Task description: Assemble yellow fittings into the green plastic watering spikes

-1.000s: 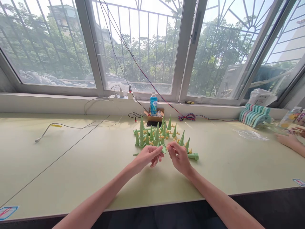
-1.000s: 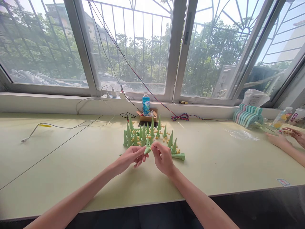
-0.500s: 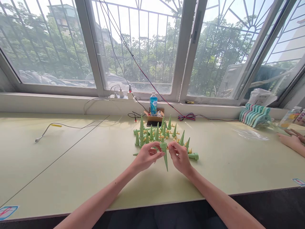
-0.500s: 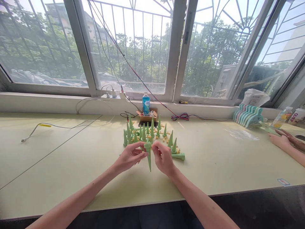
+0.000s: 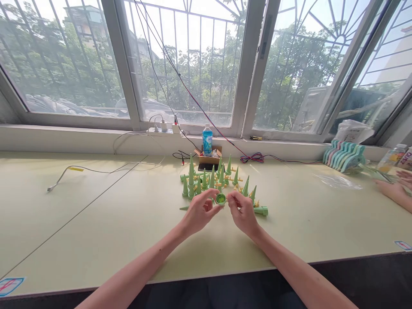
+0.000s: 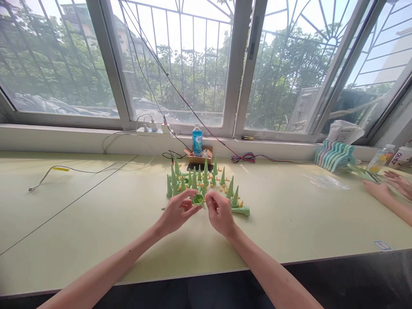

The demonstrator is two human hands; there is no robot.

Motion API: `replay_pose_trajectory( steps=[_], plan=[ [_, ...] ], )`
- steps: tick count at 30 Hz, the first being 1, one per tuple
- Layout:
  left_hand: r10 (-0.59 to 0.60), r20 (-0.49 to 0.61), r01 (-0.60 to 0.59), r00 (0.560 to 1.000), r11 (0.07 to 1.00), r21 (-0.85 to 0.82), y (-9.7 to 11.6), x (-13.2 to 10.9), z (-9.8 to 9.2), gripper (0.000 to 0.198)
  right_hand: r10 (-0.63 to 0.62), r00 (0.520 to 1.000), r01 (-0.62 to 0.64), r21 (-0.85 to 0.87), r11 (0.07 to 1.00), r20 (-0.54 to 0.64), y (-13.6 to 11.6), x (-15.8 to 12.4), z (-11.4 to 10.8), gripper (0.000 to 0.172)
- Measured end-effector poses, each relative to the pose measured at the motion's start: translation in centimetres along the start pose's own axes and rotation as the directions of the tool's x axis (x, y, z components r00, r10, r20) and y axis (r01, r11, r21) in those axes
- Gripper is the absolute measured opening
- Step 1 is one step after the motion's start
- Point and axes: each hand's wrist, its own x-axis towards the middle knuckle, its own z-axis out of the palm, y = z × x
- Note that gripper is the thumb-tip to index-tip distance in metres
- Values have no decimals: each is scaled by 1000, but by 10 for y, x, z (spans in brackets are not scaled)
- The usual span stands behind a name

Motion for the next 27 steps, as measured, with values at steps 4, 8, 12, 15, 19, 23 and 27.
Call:
replay_pose_trajectory(
  steps=[4, 8, 12, 15, 19, 23, 27],
  plan=[
    [-68, 70, 76, 995, 990, -119, -1, 2, -2, 34, -2, 999, 1, -27, 1000, -54, 0, 0, 0, 28],
    [-207, 212, 264, 955, 921, -287, -1, 5, -4, 47, -34, 998, 30, -63, 998, -60, 0, -1, -1, 29],
    [-298, 360, 432, 884, 816, -385, 2, 6, -6, 62, -120, 993, 120, -81, 990, 3, -1, -2, -1, 26],
    [-286, 412, 461, 865, 777, -428, 3, 5, -6, 60, -162, 986, 165, -73, 984, 44, -2, -3, -1, 25],
    [-276, 419, 464, 865, 760, -455, 4, 4, -7, 54, -178, 983, 181, -96, 979, 44, -3, -3, -2, 25],
    [-258, 415, 444, 872, 773, -453, 7, 4, -9, 49, -195, 980, 199, -104, 975, 41, -4, -3, -2, 24],
    [-227, 400, 401, 888, 807, -434, 8, 4, -11, 43, -216, 976, 219, -103, 970, 33, -2, -3, -2, 23]
  ],
)
